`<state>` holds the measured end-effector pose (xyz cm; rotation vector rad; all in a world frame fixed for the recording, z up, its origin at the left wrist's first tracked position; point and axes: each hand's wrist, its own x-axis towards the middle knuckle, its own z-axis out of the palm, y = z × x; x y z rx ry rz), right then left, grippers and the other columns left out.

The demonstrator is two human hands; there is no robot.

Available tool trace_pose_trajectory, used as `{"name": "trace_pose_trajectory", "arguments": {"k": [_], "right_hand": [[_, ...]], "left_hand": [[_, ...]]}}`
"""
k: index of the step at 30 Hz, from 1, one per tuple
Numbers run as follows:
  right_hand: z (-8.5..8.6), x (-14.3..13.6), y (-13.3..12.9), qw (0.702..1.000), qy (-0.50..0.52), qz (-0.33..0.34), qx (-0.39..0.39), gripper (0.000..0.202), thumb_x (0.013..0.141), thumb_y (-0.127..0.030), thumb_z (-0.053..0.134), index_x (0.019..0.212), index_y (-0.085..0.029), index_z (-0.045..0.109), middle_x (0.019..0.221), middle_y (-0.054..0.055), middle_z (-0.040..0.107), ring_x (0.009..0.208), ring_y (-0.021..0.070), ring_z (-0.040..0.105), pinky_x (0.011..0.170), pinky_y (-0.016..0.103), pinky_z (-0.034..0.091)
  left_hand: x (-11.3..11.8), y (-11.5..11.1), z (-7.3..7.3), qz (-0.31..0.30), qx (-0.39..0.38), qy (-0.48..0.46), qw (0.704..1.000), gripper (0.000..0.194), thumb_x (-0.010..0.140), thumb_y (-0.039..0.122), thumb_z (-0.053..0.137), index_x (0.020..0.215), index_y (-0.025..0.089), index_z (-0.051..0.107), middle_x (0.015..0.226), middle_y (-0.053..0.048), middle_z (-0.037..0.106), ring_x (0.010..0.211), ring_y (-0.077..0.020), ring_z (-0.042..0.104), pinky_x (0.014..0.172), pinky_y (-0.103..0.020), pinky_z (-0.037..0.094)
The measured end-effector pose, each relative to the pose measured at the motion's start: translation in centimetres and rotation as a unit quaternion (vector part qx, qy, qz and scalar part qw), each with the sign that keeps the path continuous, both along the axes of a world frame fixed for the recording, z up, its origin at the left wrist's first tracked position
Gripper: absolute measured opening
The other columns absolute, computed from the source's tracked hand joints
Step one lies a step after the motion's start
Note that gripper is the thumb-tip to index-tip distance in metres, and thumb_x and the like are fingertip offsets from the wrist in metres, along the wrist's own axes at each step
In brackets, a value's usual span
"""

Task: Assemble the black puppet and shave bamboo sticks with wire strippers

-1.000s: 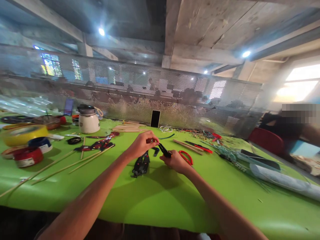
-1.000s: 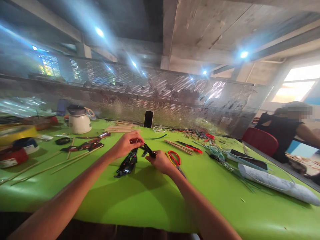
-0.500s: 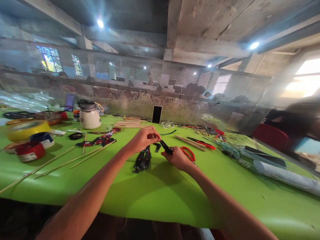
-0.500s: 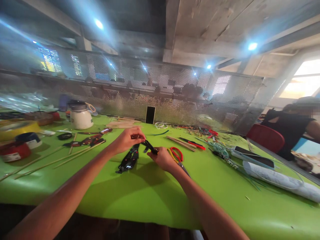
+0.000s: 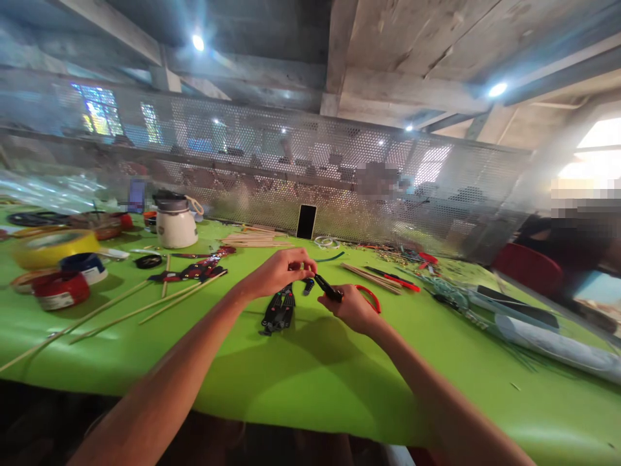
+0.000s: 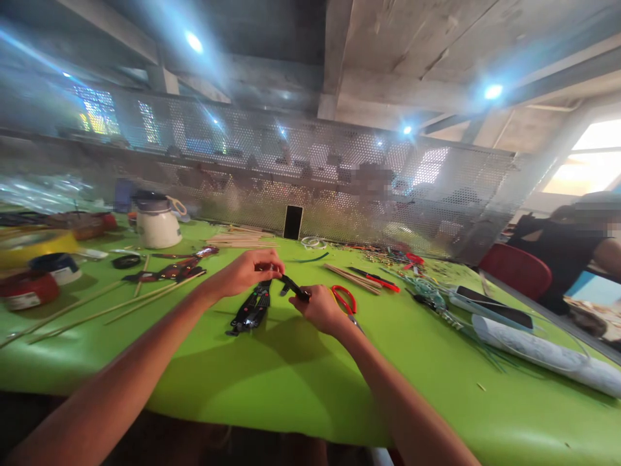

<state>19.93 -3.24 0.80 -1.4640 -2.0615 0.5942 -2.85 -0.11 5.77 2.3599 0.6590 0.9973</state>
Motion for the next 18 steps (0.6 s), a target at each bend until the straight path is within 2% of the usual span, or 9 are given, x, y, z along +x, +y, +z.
{"name": "trace_pose_trajectory", "arguments": {"k": [7, 10, 13, 15, 18], "right_hand": [[-0.1, 0.4, 0.1, 1.000, 0.007, -0.005, 0.015, 0.036, 0.080, -0.046, 0.061, 0.062, -0.019, 0.047, 0.054, -0.004, 0.040, 0.051, 0.0092, 0.029, 0.048, 0.025, 0.021], [0.7, 0.3, -0.5, 1.000, 0.010, -0.012, 0.017, 0.038, 0.081, -0.050, 0.060, 0.063, -0.020, 0.048, 0.053, -0.004, 0.041, 0.050, 0.0094, 0.030, 0.048, 0.026, 0.021], [2.2, 0.3, -1.2, 1.000, 0.015, -0.010, 0.016, 0.046, 0.087, -0.058, 0.050, 0.061, -0.020, 0.046, 0.053, -0.002, 0.044, 0.049, 0.0100, 0.034, 0.047, 0.025, 0.023], [3.1, 0.7, -1.8, 1.000, 0.015, -0.001, 0.019, 0.051, 0.091, -0.061, 0.039, 0.061, -0.020, 0.044, 0.053, -0.001, 0.045, 0.048, 0.0108, 0.037, 0.047, 0.026, 0.025], [3.7, 1.6, -3.3, 0.998, -0.021, 0.026, 0.051, 0.049, 0.098, -0.056, 0.029, 0.069, -0.020, 0.047, 0.059, 0.000, 0.050, 0.052, 0.0129, 0.043, 0.051, 0.026, 0.031]], "left_hand": [[0.3, -0.2, -0.5, -0.021, -0.047, -0.024, 0.998, 0.022, 0.095, 0.036, 0.057, 0.099, 0.017, 0.065, 0.092, -0.004, 0.063, 0.074, -0.0110, 0.054, 0.070, -0.025, 0.044], [0.4, -0.5, -0.3, -0.021, -0.072, -0.050, 0.996, 0.025, 0.091, 0.035, 0.061, 0.109, 0.018, 0.060, 0.090, -0.003, 0.059, 0.068, -0.0095, 0.050, 0.062, -0.023, 0.041], [0.5, -0.5, 0.0, -0.025, -0.121, -0.099, 0.987, 0.039, 0.089, 0.031, 0.062, 0.122, 0.020, 0.045, 0.092, -0.002, 0.056, 0.067, -0.0090, 0.049, 0.060, -0.022, 0.041], [0.5, -0.4, 0.0, -0.023, -0.144, -0.091, 0.985, 0.027, 0.093, 0.030, 0.054, 0.116, 0.019, 0.044, 0.090, -0.002, 0.056, 0.067, -0.0095, 0.048, 0.062, -0.023, 0.041], [0.3, -0.6, -0.8, 0.000, -0.150, -0.015, 0.989, 0.015, 0.095, 0.029, 0.046, 0.103, 0.017, 0.052, 0.079, 0.000, 0.054, 0.064, -0.0106, 0.046, 0.060, -0.023, 0.040]]}}
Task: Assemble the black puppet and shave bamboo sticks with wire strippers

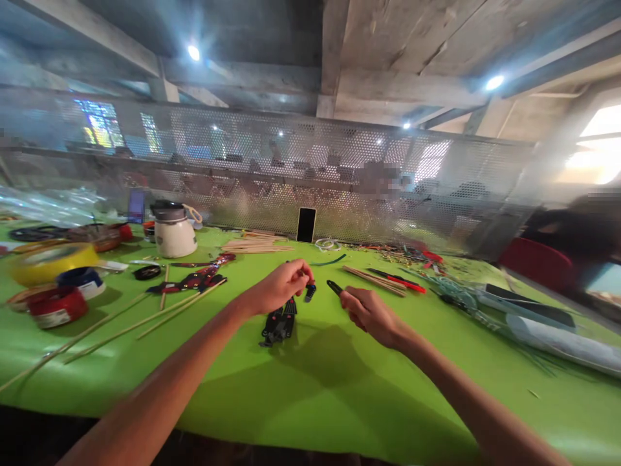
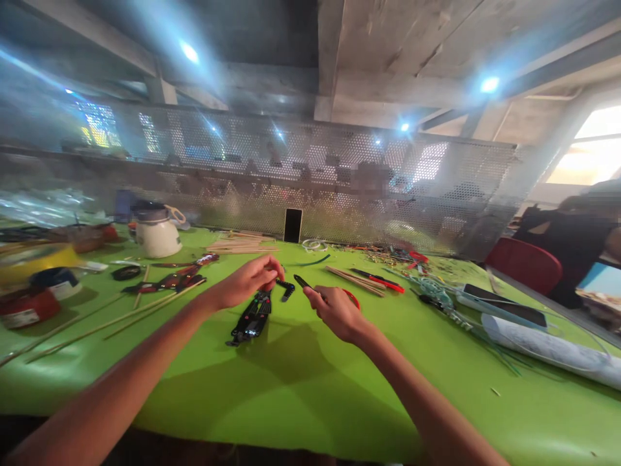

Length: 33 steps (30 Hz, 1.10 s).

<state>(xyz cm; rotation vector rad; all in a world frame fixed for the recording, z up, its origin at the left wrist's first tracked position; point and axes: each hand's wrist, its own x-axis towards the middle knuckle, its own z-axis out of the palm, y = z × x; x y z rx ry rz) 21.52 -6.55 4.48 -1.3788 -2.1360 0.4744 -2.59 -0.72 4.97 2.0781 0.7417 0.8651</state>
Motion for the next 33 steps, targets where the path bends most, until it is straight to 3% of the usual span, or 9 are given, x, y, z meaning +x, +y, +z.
{"name": "trace_pose_trajectory", "arguments": {"k": [3, 7, 11, 16, 22, 26, 33], "right_hand": [[-0.8, 1.2, -2.0, 0.996, -0.083, 0.022, 0.038, 0.039, 0.101, -0.048, 0.031, 0.082, -0.020, 0.051, 0.072, 0.002, 0.058, 0.062, 0.0156, 0.052, 0.057, 0.027, 0.035], [-2.9, 2.1, -4.2, 0.977, -0.205, 0.030, 0.046, 0.033, 0.101, -0.048, 0.037, 0.094, -0.022, 0.056, 0.075, 0.002, 0.063, 0.062, 0.0183, 0.056, 0.058, 0.029, 0.033], [-4.4, 1.7, -5.0, 0.951, -0.281, 0.069, 0.106, 0.034, 0.098, -0.054, 0.044, 0.098, -0.023, 0.057, 0.081, 0.003, 0.064, 0.066, 0.0199, 0.059, 0.060, 0.031, 0.031], [-5.3, 0.8, -5.2, 0.927, -0.311, 0.098, 0.183, 0.042, 0.096, -0.061, 0.042, 0.096, -0.022, 0.059, 0.080, 0.004, 0.062, 0.067, 0.0206, 0.059, 0.061, 0.033, 0.031], [-5.8, 0.6, -4.7, 0.932, -0.291, 0.123, 0.178, 0.043, 0.097, -0.061, 0.041, 0.101, -0.022, 0.059, 0.081, 0.004, 0.061, 0.068, 0.0202, 0.059, 0.061, 0.033, 0.031], [-6.2, 0.8, -4.7, 0.940, -0.279, 0.116, 0.159, 0.044, 0.096, -0.062, 0.044, 0.104, -0.022, 0.060, 0.084, 0.005, 0.062, 0.070, 0.0212, 0.060, 0.064, 0.033, 0.034], [-6.2, 0.6, -5.0, 0.942, -0.284, 0.090, 0.156, 0.044, 0.096, -0.061, 0.044, 0.106, -0.022, 0.062, 0.083, 0.005, 0.062, 0.070, 0.0221, 0.061, 0.063, 0.035, 0.035]], "left_hand": [[-0.9, -1.7, -1.8, 0.020, 0.006, 0.052, 0.998, 0.017, 0.094, 0.029, 0.051, 0.103, 0.017, 0.059, 0.082, -0.001, 0.056, 0.068, -0.0120, 0.049, 0.061, -0.023, 0.040], [-2.1, -5.8, -3.6, 0.022, 0.011, 0.089, 0.996, 0.016, 0.093, 0.031, 0.055, 0.095, 0.019, 0.065, 0.094, -0.003, 0.058, 0.078, -0.0141, 0.055, 0.070, -0.025, 0.045], [-2.3, -9.2, -4.0, 0.031, 0.021, 0.122, 0.992, 0.011, 0.093, 0.025, 0.056, 0.093, 0.020, 0.066, 0.098, -0.004, 0.061, 0.090, -0.0162, 0.058, 0.085, -0.027, 0.045], [-1.9, -11.4, -3.9, 0.076, 0.042, 0.145, 0.986, 0.014, 0.096, 0.025, 0.055, 0.095, 0.022, 0.069, 0.091, -0.002, 0.066, 0.083, -0.0143, 0.061, 0.077, -0.023, 0.044], [-1.7, -11.5, -3.1, 0.077, 0.012, 0.136, 0.988, 0.018, 0.095, 0.023, 0.053, 0.095, 0.023, 0.072, 0.089, 0.000, 0.071, 0.078, -0.0140, 0.062, 0.076, -0.023, 0.045], [-1.6, -10.3, -3.7, 0.056, -0.025, 0.145, 0.987, 0.021, 0.094, 0.022, 0.052, 0.100, 0.024, 0.073, 0.093, 0.001, 0.072, 0.083, -0.0141, 0.063, 0.079, -0.023, 0.045], [-2.0, -9.0, -4.4, 0.023, -0.117, 0.149, 0.982, 0.023, 0.092, 0.030, 0.055, 0.099, 0.020, 0.074, 0.085, -0.001, 0.071, 0.076, -0.0145, 0.061, 0.068, -0.022, 0.045]]}}
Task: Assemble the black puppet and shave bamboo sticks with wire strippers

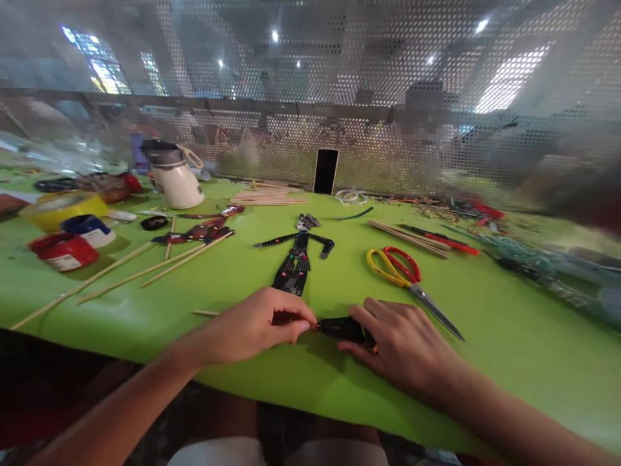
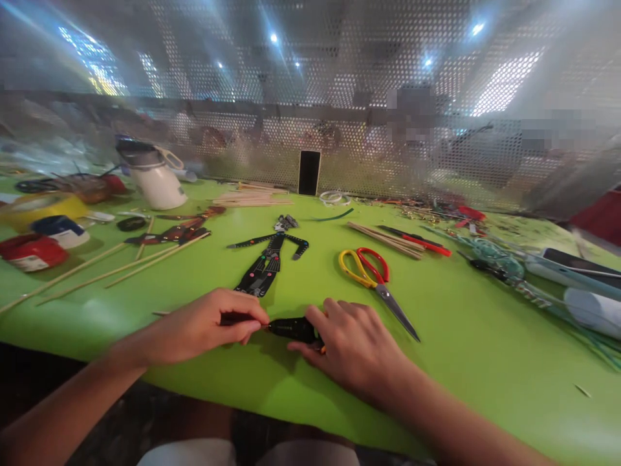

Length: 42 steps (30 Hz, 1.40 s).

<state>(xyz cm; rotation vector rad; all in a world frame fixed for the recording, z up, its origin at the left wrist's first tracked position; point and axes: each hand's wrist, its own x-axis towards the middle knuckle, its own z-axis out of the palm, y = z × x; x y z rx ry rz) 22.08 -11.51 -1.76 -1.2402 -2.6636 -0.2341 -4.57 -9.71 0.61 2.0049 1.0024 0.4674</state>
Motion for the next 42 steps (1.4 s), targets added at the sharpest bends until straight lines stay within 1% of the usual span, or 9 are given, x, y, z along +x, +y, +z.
{"name": "trace_pose_trajectory", "arguments": {"k": [3, 8, 12, 16, 22, 28, 34, 42], "right_hand": [[0.1, -0.1, 0.1, 1.000, -0.001, -0.002, 0.008, 0.046, 0.096, -0.062, 0.042, 0.104, -0.021, 0.062, 0.082, 0.005, 0.062, 0.069, 0.0223, 0.061, 0.061, 0.035, 0.035], [0.2, -0.1, 0.2, 1.000, 0.002, 0.008, 0.008, 0.047, 0.097, -0.062, 0.039, 0.097, -0.021, 0.061, 0.079, 0.005, 0.061, 0.065, 0.0208, 0.059, 0.059, 0.033, 0.031], [0.3, -0.1, 0.2, 1.000, 0.010, 0.013, 0.013, 0.049, 0.098, -0.062, 0.037, 0.099, -0.020, 0.061, 0.078, 0.005, 0.061, 0.065, 0.0203, 0.059, 0.059, 0.033, 0.030], [0.3, -0.1, 0.2, 1.000, 0.008, 0.010, 0.003, 0.049, 0.098, -0.063, 0.037, 0.099, -0.020, 0.061, 0.079, 0.005, 0.061, 0.065, 0.0211, 0.058, 0.058, 0.033, 0.030], [0.3, -0.1, 0.2, 1.000, 0.007, 0.008, -0.007, 0.050, 0.098, -0.063, 0.036, 0.097, -0.019, 0.061, 0.080, 0.006, 0.061, 0.067, 0.0219, 0.060, 0.059, 0.033, 0.031], [0.3, 0.0, 0.2, 1.000, 0.004, 0.002, -0.001, 0.052, 0.098, -0.064, 0.034, 0.099, -0.019, 0.060, 0.080, 0.006, 0.061, 0.067, 0.0213, 0.060, 0.060, 0.032, 0.032], [0.3, -0.1, 0.2, 1.000, 0.006, 0.001, -0.011, 0.054, 0.098, -0.065, 0.031, 0.102, -0.019, 0.060, 0.082, 0.005, 0.061, 0.069, 0.0237, 0.061, 0.061, 0.033, 0.032], [0.4, 0.0, 0.2, 1.000, 0.014, 0.008, -0.013, 0.055, 0.099, -0.064, 0.030, 0.100, -0.018, 0.061, 0.081, 0.006, 0.061, 0.067, 0.0223, 0.061, 0.060, 0.032, 0.033]], "left_hand": [[-0.1, 0.3, 0.3, -0.005, -0.021, -0.010, 1.000, 0.023, 0.091, 0.032, 0.056, 0.100, 0.020, 0.074, 0.080, 0.000, 0.069, 0.071, -0.0132, 0.059, 0.064, -0.021, 0.044], [-0.2, 0.4, 0.8, -0.009, -0.029, -0.017, 0.999, 0.021, 0.091, 0.030, 0.056, 0.098, 0.020, 0.074, 0.078, 0.001, 0.068, 0.069, -0.0117, 0.058, 0.063, -0.020, 0.042], [-0.3, 0.4, 0.8, -0.011, -0.028, -0.017, 0.999, 0.021, 0.092, 0.030, 0.056, 0.099, 0.021, 0.074, 0.079, 0.001, 0.068, 0.070, -0.0121, 0.058, 0.062, -0.020, 0.041], [-0.4, 0.4, 0.9, -0.020, -0.031, -0.019, 0.999, 0.022, 0.092, 0.031, 0.056, 0.101, 0.020, 0.074, 0.081, 0.000, 0.068, 0.071, -0.0122, 0.058, 0.063, -0.020, 0.041], [-0.4, 0.4, 1.1, -0.019, -0.032, -0.018, 0.999, 0.021, 0.092, 0.030, 0.057, 0.102, 0.020, 0.074, 0.080, 0.000, 0.068, 0.071, -0.0119, 0.058, 0.064, -0.020, 0.041], [-0.3, 0.6, 1.3, -0.038, -0.034, -0.022, 0.998, 0.021, 0.092, 0.028, 0.058, 0.101, 0.017, 0.074, 0.082, -0.001, 0.067, 0.073, -0.0110, 0.058, 0.068, -0.019, 0.042], [-0.5, 0.5, 1.5, -0.038, -0.044, -0.019, 0.998, 0.022, 0.094, 0.030, 0.057, 0.103, 0.018, 0.073, 0.082, 0.000, 0.067, 0.074, -0.0103, 0.058, 0.068, -0.019, 0.041], [-0.5, 0.8, 1.7, -0.042, -0.072, -0.017, 0.996, 0.023, 0.095, 0.029, 0.055, 0.106, 0.018, 0.072, 0.080, 0.001, 0.065, 0.068, -0.0085, 0.053, 0.061, -0.019, 0.038]]}}
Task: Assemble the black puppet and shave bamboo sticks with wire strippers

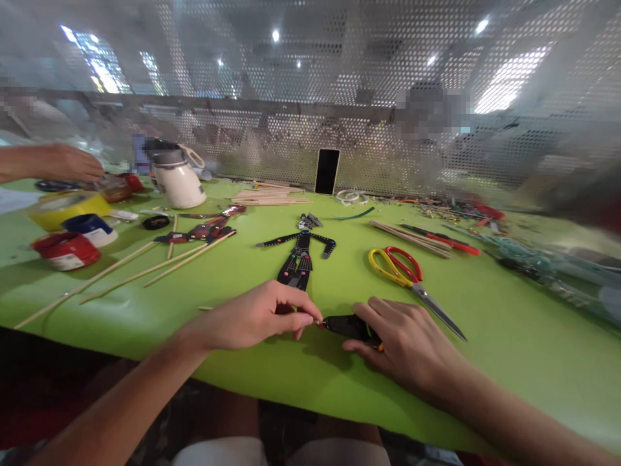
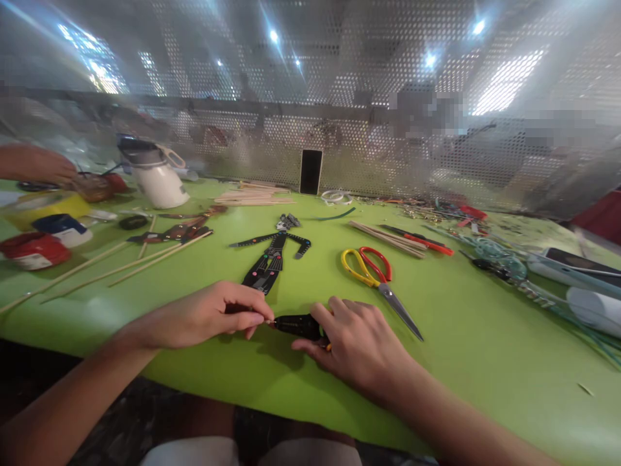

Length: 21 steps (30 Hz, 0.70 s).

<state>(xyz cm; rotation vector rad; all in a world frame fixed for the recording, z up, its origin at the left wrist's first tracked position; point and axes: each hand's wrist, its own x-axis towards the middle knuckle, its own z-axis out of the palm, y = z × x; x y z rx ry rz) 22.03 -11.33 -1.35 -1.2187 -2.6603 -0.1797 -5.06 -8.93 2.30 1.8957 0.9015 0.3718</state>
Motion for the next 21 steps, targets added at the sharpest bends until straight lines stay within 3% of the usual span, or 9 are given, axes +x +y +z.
{"name": "trace_pose_trajectory", "arguments": {"k": [13, 21], "right_hand": [[-0.2, 0.0, 0.0, 1.000, 0.001, -0.003, 0.008, 0.049, 0.099, -0.062, 0.035, 0.097, -0.019, 0.059, 0.080, 0.005, 0.060, 0.066, 0.0215, 0.059, 0.059, 0.032, 0.030], [0.1, -0.1, -0.3, 0.999, -0.017, -0.016, 0.039, 0.044, 0.097, -0.061, 0.041, 0.095, -0.021, 0.059, 0.080, 0.004, 0.059, 0.067, 0.0219, 0.059, 0.060, 0.032, 0.028]], "left_hand": [[0.1, 0.1, -0.1, 0.001, 0.003, -0.006, 1.000, 0.023, 0.094, 0.031, 0.056, 0.102, 0.018, 0.072, 0.080, 0.001, 0.066, 0.069, -0.0089, 0.055, 0.061, -0.019, 0.039], [0.9, -1.2, -0.3, 0.089, 0.010, 0.071, 0.993, 0.028, 0.092, 0.037, 0.056, 0.080, 0.016, 0.069, 0.073, 0.000, 0.070, 0.065, -0.0115, 0.057, 0.059, -0.021, 0.039]]}}
